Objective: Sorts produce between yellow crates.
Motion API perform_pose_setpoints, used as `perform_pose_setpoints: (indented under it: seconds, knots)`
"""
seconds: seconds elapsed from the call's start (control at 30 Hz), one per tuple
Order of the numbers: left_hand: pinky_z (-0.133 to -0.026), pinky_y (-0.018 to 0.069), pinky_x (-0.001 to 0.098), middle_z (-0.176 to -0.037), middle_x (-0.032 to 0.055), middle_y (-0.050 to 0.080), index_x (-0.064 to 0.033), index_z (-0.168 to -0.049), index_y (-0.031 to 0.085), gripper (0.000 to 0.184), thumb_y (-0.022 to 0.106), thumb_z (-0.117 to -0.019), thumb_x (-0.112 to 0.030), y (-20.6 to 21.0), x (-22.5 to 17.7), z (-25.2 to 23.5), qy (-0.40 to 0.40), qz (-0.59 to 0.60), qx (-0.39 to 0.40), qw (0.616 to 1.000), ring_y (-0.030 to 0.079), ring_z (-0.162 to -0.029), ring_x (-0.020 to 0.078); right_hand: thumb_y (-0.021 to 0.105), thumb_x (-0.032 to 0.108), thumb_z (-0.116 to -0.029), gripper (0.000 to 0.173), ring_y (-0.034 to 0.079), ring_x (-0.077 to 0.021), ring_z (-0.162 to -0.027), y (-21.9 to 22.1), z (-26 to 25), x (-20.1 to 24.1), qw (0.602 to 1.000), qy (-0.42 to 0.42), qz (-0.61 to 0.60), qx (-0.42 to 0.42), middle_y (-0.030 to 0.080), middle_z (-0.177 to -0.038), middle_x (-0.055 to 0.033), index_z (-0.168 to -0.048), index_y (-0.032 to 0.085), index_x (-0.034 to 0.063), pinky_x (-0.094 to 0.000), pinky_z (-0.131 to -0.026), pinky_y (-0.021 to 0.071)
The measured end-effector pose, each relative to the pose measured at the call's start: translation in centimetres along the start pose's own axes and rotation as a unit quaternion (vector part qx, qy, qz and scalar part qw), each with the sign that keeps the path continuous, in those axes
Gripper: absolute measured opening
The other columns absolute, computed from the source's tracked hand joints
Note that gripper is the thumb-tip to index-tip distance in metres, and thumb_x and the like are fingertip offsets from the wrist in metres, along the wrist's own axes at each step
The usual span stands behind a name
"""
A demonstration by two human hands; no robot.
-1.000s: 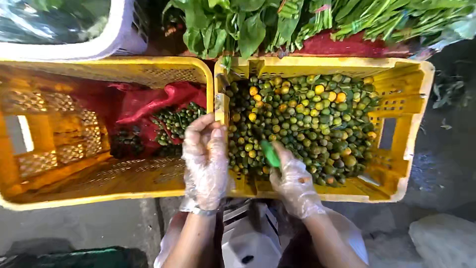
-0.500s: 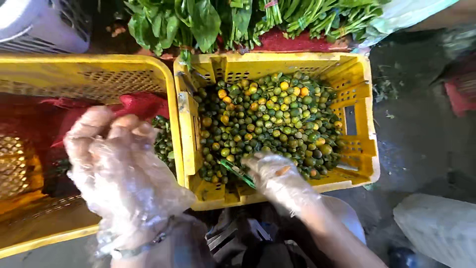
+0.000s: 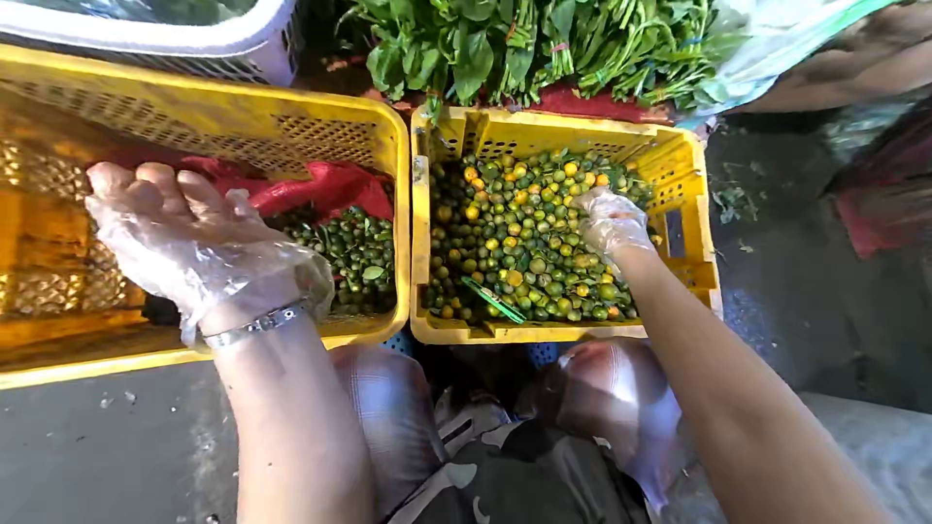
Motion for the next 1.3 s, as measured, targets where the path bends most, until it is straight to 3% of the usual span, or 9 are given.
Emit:
perform_pose_setpoints:
  seconds: [0.2, 0.23, 0.3, 0.33, 0.4, 0.5, 0.8, 1.2, 1.3]
  knots:
    - [-0.084, 0.0551, 0.0350, -0.090, -0.0062, 0.059, -0.0224, -0.106, 0.048, 0.029, 0.021, -0.1123, -0.030, 0.2, 0.5, -0.7, -0.033, 0.023, 0.045, 0.998, 0.063, -0.087, 0.0097, 0.075, 0.029, -0.0850, 0.046, 0.064, -0.0410, -0.115, 2.9, -3.0, -4.7, 0.998, 0.051, -0.007, -0.019, 0.066, -0.130, -0.0083, -0.129, 0.065, 0.0352, -0.0757, -0.084, 0.0504]
    - [-0.085, 0.0554, 0.0361, -0.091, -0.0059, 0.060, -0.0221, -0.106, 0.048, 0.028, 0.022, -0.1118, -0.028, 0.2, 0.6, -0.7, -0.037, 0.026, 0.049, 0.998, 0.064, -0.087, 0.0102, 0.072, 0.033, -0.0864, 0.039, 0.067, -0.0376, -0.111, 2.6, -3.1, -5.3, 0.996, 0.069, -0.046, -0.014, 0.070, -0.123, -0.0081, -0.125, 0.068, 0.0339, -0.0730, -0.085, 0.0519]
    - [-0.088, 0.0551, 0.0385, -0.094, -0.0053, 0.061, -0.0218, -0.110, 0.048, 0.025, 0.024, -0.1118, -0.027, 0.2, 0.8, -0.7, -0.051, 0.032, 0.047, 0.997, 0.064, -0.092, 0.0116, 0.065, 0.036, -0.0956, 0.033, 0.072, -0.0240, -0.096, 0.8, -2.0, -5.0, 0.967, 0.092, -0.238, -0.003, 0.074, -0.110, -0.0066, -0.125, 0.069, 0.0229, -0.0527, -0.081, 0.0595]
    - [-0.090, 0.0547, 0.0398, -0.095, -0.0048, 0.061, -0.0215, -0.111, 0.049, 0.023, 0.026, -0.1119, -0.027, 0.1, 0.9, -0.7, -0.057, 0.038, 0.042, 0.997, 0.064, -0.094, 0.0124, 0.062, 0.033, -0.1008, 0.033, 0.070, -0.0165, -0.088, 0.3, -1.4, -4.7, 0.907, 0.081, -0.413, 0.013, 0.073, -0.106, -0.0043, -0.130, 0.065, 0.0193, -0.0382, -0.075, 0.0599]
    - [-0.090, 0.0560, 0.0402, -0.097, -0.0041, 0.062, -0.0208, -0.112, 0.050, 0.021, 0.029, -0.1115, -0.025, 0.0, 1.1, -0.7, -0.064, 0.044, 0.040, 0.996, 0.065, -0.096, 0.0138, 0.055, 0.031, -0.1032, 0.037, 0.068, -0.0162, -0.088, -1.1, 0.7, -2.7, 0.732, 0.024, -0.677, 0.072, 0.070, -0.110, -0.0053, -0.140, 0.059, 0.0249, -0.0324, -0.075, 0.0574]
    - [-0.087, 0.0563, 0.0413, -0.092, -0.0037, 0.063, -0.0208, -0.108, 0.052, 0.021, 0.031, -0.1111, -0.024, 0.5, 1.4, -0.6, -0.072, 0.054, 0.045, 0.995, 0.066, -0.091, 0.0147, 0.044, 0.031, -0.1085, 0.035, 0.067, -0.0143, -0.090, -4.4, 5.0, 0.7, 0.620, -0.028, -0.779, 0.092, 0.070, -0.112, -0.0059, -0.137, 0.061, 0.0202, -0.0272, -0.075, 0.0570]
    - [-0.088, 0.0563, 0.0394, -0.094, -0.0044, 0.060, -0.0212, -0.109, 0.049, 0.016, 0.033, -0.1099, -0.022, 0.8, 1.8, -0.4, -0.073, 0.048, 0.056, 0.995, 0.065, -0.091, 0.0129, 0.050, 0.024, -0.1073, 0.030, 0.068, -0.0103, -0.092, -5.6, 7.6, 3.4, 0.666, -0.019, -0.741, 0.088, 0.071, -0.112, -0.0033, -0.133, 0.064, 0.0191, -0.0215, -0.081, 0.0576]
    - [-0.085, 0.0561, 0.0353, -0.085, -0.0063, 0.059, -0.0234, -0.097, 0.049, 0.031, 0.022, -0.1116, -0.027, 1.4, 1.2, -0.1, -0.068, 0.053, 0.074, 0.994, 0.064, -0.085, 0.0101, 0.072, 0.020, -0.0949, 0.030, 0.070, -0.0117, -0.097, -3.9, 6.2, 4.7, 0.647, -0.114, -0.740, 0.142, 0.072, -0.112, -0.0002, -0.124, 0.066, 0.0253, -0.0253, -0.084, 0.0599]
    - [-0.084, 0.0562, 0.0349, -0.086, -0.0053, 0.058, -0.0224, -0.098, 0.049, 0.027, 0.025, -0.1107, -0.024, 1.4, 1.2, -0.1, -0.067, 0.056, 0.074, 0.993, 0.063, -0.085, 0.0102, 0.068, 0.014, -0.0961, 0.032, 0.070, -0.0160, -0.098, -3.1, 5.7, 4.2, 0.694, -0.119, -0.695, 0.143, 0.070, -0.114, -0.0028, -0.127, 0.064, 0.0233, -0.0314, -0.085, 0.0616]
Point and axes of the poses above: each hand's wrist, its own z-axis away from the middle knuckle, its own y-axis out of the palm, x = y × z, the point moved 8 cm from there along -z, towards the middle knuckle
